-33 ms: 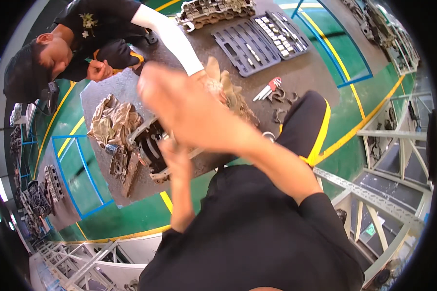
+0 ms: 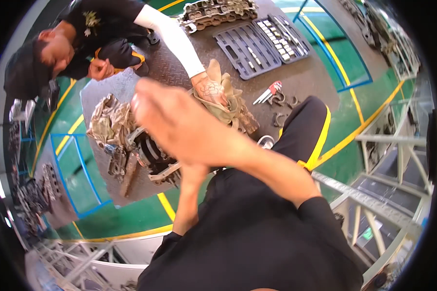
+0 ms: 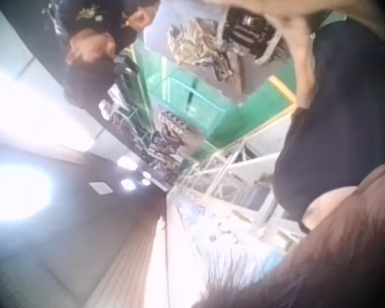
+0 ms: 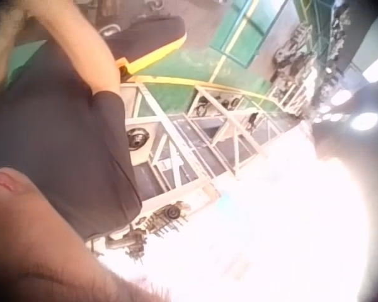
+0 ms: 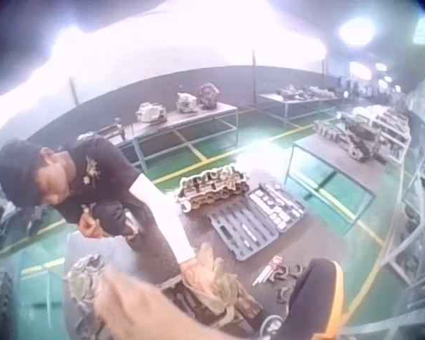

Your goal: The person is using a socket wrench to remove bolts from an engine block crankshaft.

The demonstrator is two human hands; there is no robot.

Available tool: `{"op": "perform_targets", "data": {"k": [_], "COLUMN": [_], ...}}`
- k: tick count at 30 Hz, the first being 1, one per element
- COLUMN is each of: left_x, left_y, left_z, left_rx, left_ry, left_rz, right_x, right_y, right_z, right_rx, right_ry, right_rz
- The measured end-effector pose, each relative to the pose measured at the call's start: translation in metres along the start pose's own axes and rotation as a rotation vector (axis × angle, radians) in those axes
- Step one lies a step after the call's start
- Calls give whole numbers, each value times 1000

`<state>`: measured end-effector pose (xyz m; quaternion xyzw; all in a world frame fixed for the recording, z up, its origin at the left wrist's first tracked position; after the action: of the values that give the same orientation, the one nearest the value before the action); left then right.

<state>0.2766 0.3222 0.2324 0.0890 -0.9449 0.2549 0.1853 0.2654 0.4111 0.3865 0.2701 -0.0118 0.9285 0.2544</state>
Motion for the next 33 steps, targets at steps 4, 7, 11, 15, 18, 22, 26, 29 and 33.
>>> {"op": "perform_targets", "data": {"k": [4,7,11,15,18,22,26,29,33], "left_x": [37,73,3,106,36,22,48,66,51], "left_y": [44,-1,5,22,-22,-39,-13,2,-26], "left_z": [-50,-7,-48,-1,-9,-114,29,-91,-1], "left_rx": [-704,-659,-396,-312,-512,735,-593,713,-587], "left_ry": [-91,-384,-4,-82,-500,133,-442,-127,-507], "left_rz": [77,260,75,143,536,-647,180,-427,109], "right_x": [-20,-13,-28,2,8,-17,25,35,24], "right_y": [18,12,36,-6,-11,23,-6,-2,1], "right_z": [17,8,10,0,-11,16,-20,-19,-15], "right_rx": [16,33,49,-183,-495,-296,-209,-278,-221], "right_ry": [-142,174,40,-152,-485,-367,155,-21,176], "right_rz": [29,214,258,28,105,57,178,163,80]}}
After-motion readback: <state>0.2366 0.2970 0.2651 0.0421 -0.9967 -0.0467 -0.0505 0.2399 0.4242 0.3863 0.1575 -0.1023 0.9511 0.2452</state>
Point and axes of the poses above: each hand's wrist, its own x-axis towards the middle knuckle, its own y-axis out of the palm, z = x × y, the point moved 6 cm from there along x, towards the middle knuckle, and after that the axes turned 15 degrees about -z, right-handed, at the moved point
